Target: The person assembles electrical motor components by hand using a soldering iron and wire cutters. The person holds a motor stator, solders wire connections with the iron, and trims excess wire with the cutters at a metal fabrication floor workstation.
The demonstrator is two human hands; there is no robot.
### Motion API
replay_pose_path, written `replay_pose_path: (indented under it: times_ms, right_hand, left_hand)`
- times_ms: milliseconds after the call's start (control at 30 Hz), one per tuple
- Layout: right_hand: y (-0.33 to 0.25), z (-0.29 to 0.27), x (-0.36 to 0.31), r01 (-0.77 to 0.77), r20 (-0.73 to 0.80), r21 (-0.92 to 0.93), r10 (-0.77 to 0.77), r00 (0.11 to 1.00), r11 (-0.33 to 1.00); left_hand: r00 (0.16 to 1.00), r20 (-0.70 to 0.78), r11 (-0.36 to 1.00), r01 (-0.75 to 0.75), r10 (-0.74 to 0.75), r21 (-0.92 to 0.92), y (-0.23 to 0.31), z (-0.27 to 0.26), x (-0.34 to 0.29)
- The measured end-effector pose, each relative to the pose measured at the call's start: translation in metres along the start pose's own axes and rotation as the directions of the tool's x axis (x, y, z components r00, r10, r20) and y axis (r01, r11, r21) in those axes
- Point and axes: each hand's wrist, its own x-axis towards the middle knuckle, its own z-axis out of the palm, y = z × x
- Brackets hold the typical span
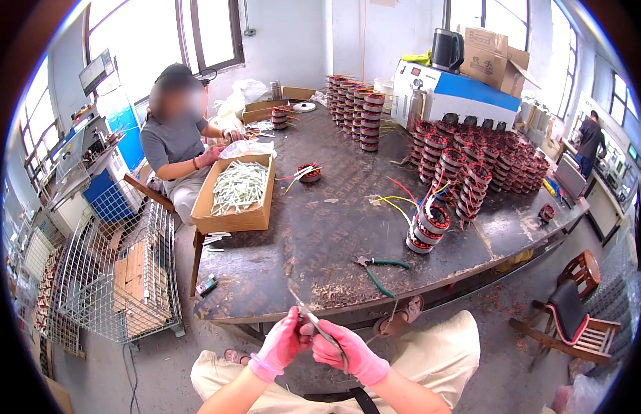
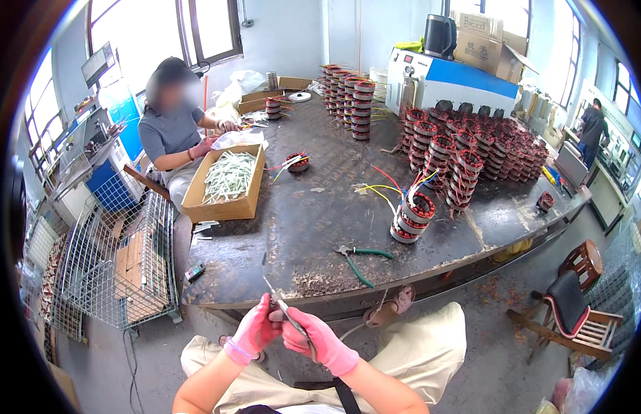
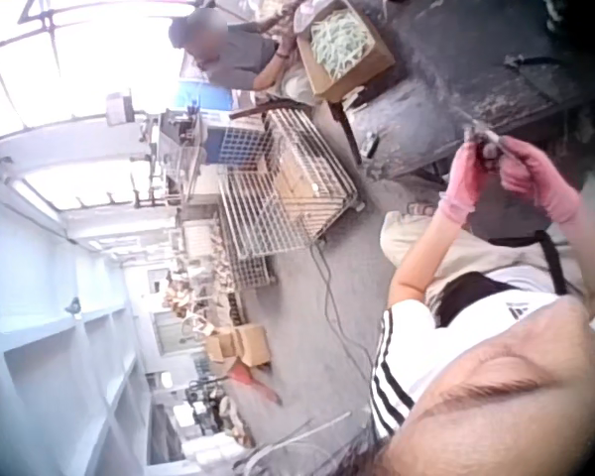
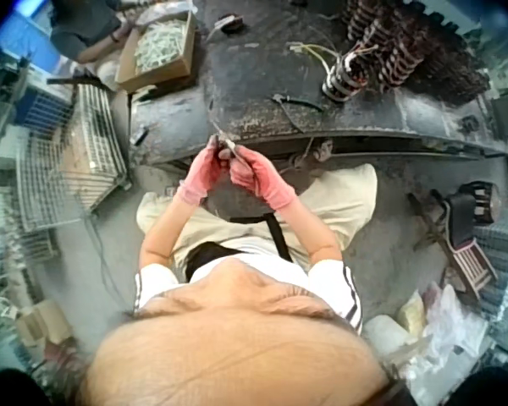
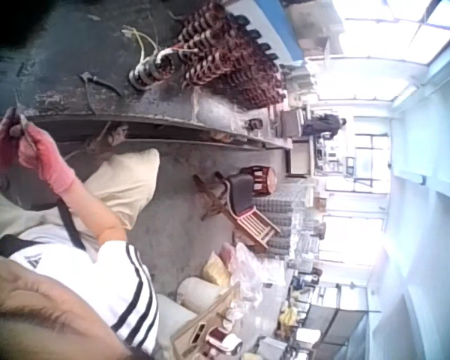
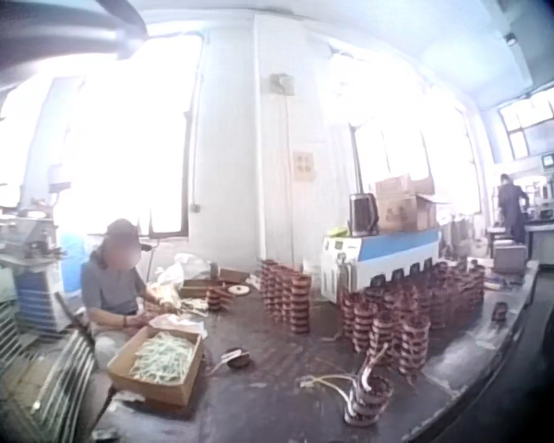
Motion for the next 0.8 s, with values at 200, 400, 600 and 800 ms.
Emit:
replay_pose_path:
  times_ms: [200, 400, 600, 800]
  right_hand:
    - [0.033, -0.01, 0.043, -0.072, 0.073, 0.053, 0.068, 0.995, 0.996]
    - [0.007, -0.02, 0.081, -0.051, -0.103, -0.678, -0.027, 0.994, 0.733]
    - [-0.143, -0.077, 0.151, -0.071, -0.031, -0.997, -0.62, 0.784, -0.04]
    - [-0.26, -0.19, 0.238, -0.568, 0.086, -0.611, -0.76, 0.645, -0.551]
  left_hand:
    - [0.842, -0.076, 0.766, -0.444, 0.534, 0.465, 0.015, -0.021, -0.022]
    - [0.697, -0.221, 0.53, -0.263, 0.682, 0.806, 0.072, -0.074, 0.005]
    - [0.415, 0.183, -0.223, 0.048, 0.891, 0.974, 0.127, -0.171, 0.023]
    - [0.511, 0.069, -0.192, 0.193, 0.857, 0.962, 0.113, -0.145, 0.036]
